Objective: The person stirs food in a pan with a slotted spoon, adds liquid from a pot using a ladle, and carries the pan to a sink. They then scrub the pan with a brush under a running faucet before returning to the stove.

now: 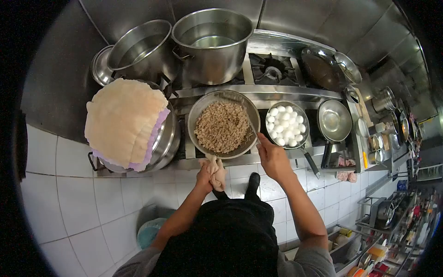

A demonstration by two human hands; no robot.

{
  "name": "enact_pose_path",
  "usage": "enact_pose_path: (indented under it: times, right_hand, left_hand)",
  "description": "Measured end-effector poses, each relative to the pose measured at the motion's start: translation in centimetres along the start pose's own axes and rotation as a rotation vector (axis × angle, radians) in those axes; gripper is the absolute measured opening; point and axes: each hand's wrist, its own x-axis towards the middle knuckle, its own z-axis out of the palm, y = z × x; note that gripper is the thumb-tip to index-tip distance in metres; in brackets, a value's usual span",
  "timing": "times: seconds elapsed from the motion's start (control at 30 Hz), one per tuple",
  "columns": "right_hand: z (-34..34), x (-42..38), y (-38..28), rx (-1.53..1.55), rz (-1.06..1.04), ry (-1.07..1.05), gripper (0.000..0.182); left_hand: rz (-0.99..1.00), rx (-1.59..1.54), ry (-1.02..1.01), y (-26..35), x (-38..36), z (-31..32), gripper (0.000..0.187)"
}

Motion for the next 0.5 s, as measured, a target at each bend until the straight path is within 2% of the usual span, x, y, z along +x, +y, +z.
enact_pose_path:
  times: [0.07, 0.17, 0.23, 0.27, 0.3, 0.37, 0.4, 0.43, 0.47, 0.5]
  right_hand:
    - [-1.7, -0.4, -2.5, 0.041, 0.063, 0.045, 0.036]
    - [0.4, -2.0, -2.9, 0.188, 0.125, 0.132, 0.036]
    - [7.2, -3.5, 2.3, 0.238, 0.164, 0.117, 0.036]
    - [10.1, -3.7, 5.6, 0.202, 0.192, -0.017, 0.036]
    - [13.6, -4.1, 9.1, 0.215, 0.049, 0.059, 0.035]
    - [13.7, -4.8, 8.0, 0.162, 0.125, 0.019, 0.033]
    - [13.5, -4.5, 7.8, 0.161, 0.122, 0.05, 0.034]
    - [12.5, -4.8, 6.8, 0.161, 0.142, 0.078, 0.035]
    - [10.1, -4.1, 4.3, 0.24, 0.165, 0.086, 0.036]
    - [8.1, -3.8, 2.6, 0.235, 0.16, 0.098, 0.036]
  left_hand:
    - [-0.011, -0.005, 0.001, 0.1, -1.1, -0.1, 0.047]
    - [0.016, -0.049, 0.033, -0.6, -2.3, -2.8, 0.046]
    - [0.032, -0.006, -0.017, -1.5, -2.2, -6.6, 0.042]
    - [-0.002, -0.006, -0.072, -2.0, -2.4, -8.0, 0.037]
    - [0.0, -0.006, -0.079, -2.4, -3.0, -8.5, 0.037]
    - [0.005, 0.362, -0.101, -2.3, -4.7, -8.7, 0.032]
    - [-0.015, 0.517, -0.207, -2.2, -5.7, -8.5, 0.033]
    - [-0.036, 0.516, -0.194, -2.0, -7.4, -7.8, 0.033]
    - [0.07, 0.824, -0.28, -1.6, -8.4, -6.2, 0.03]
    - [0.054, 0.816, -0.324, -2.4, -7.3, -6.0, 0.029]
